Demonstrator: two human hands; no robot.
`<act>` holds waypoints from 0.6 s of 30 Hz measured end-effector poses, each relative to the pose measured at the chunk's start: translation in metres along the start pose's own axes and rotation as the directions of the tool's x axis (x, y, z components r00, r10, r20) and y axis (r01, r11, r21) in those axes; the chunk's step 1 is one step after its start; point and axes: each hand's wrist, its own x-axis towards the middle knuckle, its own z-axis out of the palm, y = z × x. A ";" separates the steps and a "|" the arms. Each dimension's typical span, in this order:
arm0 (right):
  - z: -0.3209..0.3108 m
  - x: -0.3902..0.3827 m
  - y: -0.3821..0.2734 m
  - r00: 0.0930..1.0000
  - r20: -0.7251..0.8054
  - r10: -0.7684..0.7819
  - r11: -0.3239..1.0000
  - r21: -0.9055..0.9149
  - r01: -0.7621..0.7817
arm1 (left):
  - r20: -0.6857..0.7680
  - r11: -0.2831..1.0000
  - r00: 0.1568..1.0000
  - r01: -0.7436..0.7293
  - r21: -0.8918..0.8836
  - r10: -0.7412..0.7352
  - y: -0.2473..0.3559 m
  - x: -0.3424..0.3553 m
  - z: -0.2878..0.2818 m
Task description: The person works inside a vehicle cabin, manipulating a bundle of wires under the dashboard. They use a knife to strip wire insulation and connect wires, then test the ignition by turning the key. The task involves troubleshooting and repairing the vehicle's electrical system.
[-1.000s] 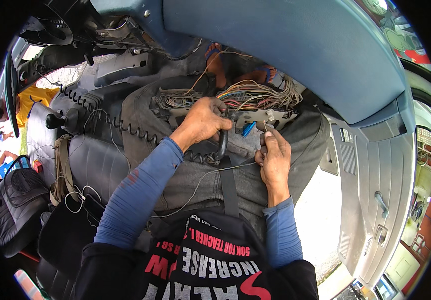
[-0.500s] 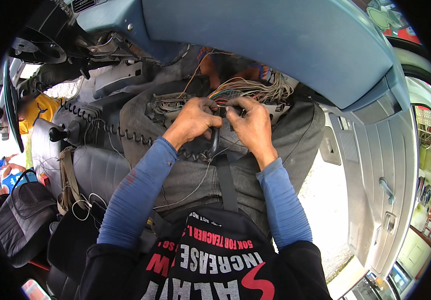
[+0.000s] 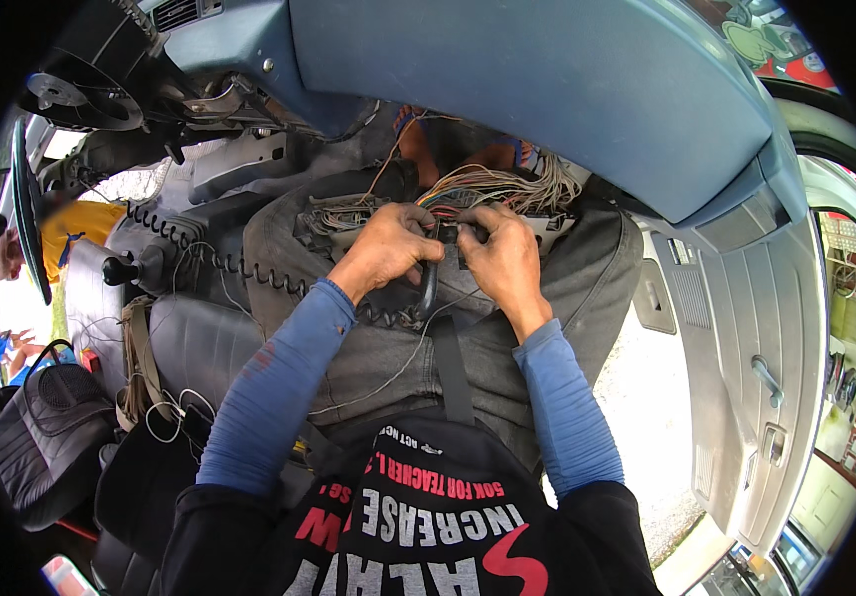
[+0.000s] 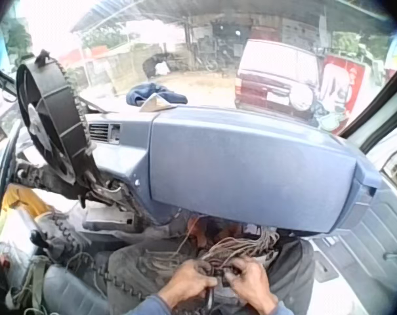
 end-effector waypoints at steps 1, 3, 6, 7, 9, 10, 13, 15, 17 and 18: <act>0.005 0.000 0.000 0.999 0.009 -0.044 0.999 0.024 0.043 | 0.001 1.000 1.000 0.003 0.005 -0.003 -0.002 0.000 -0.002; 0.008 0.000 0.006 0.989 -0.001 -0.147 0.983 -0.112 0.146 | 0.013 1.000 1.000 0.003 -0.001 -0.003 0.001 0.002 -0.002; 0.005 -0.004 0.007 0.999 -0.042 -0.017 0.998 -0.059 0.014 | 0.011 0.999 1.000 -0.006 -0.033 0.006 0.001 -0.002 -0.002; 0.006 -0.005 0.005 0.997 -0.079 -0.022 1.000 -0.009 0.021 | 0.000 0.999 1.000 -0.025 -0.045 0.025 0.001 -0.003 -0.001; 0.013 -0.006 0.006 0.995 -0.034 0.097 0.994 0.046 -0.095 | 0.010 0.999 0.999 -0.052 -0.013 0.052 0.000 0.007 -0.001; 0.017 -0.007 0.007 0.990 -0.019 0.143 0.987 0.072 -0.141 | -0.008 0.999 0.999 -0.038 0.004 0.038 -0.007 0.003 -0.001; 0.024 -0.011 0.013 0.971 -0.007 0.238 0.924 0.308 -0.224 | -0.049 1.000 0.999 -0.011 -0.006 0.010 -0.016 0.005 0.001; 0.020 -0.011 0.003 0.923 0.083 0.375 0.787 0.497 -0.365 | -0.057 1.000 0.998 -0.025 0.012 0.025 -0.021 0.005 -0.001; 0.033 -0.014 0.028 0.948 -0.044 0.314 0.861 0.433 -0.265 | -0.052 0.998 0.997 -0.057 -0.011 0.057 -0.019 0.008 0.006; 0.034 -0.015 0.024 0.943 -0.003 0.333 0.833 0.469 -0.293 | -0.055 0.998 0.997 -0.056 -0.031 0.055 -0.019 0.005 0.005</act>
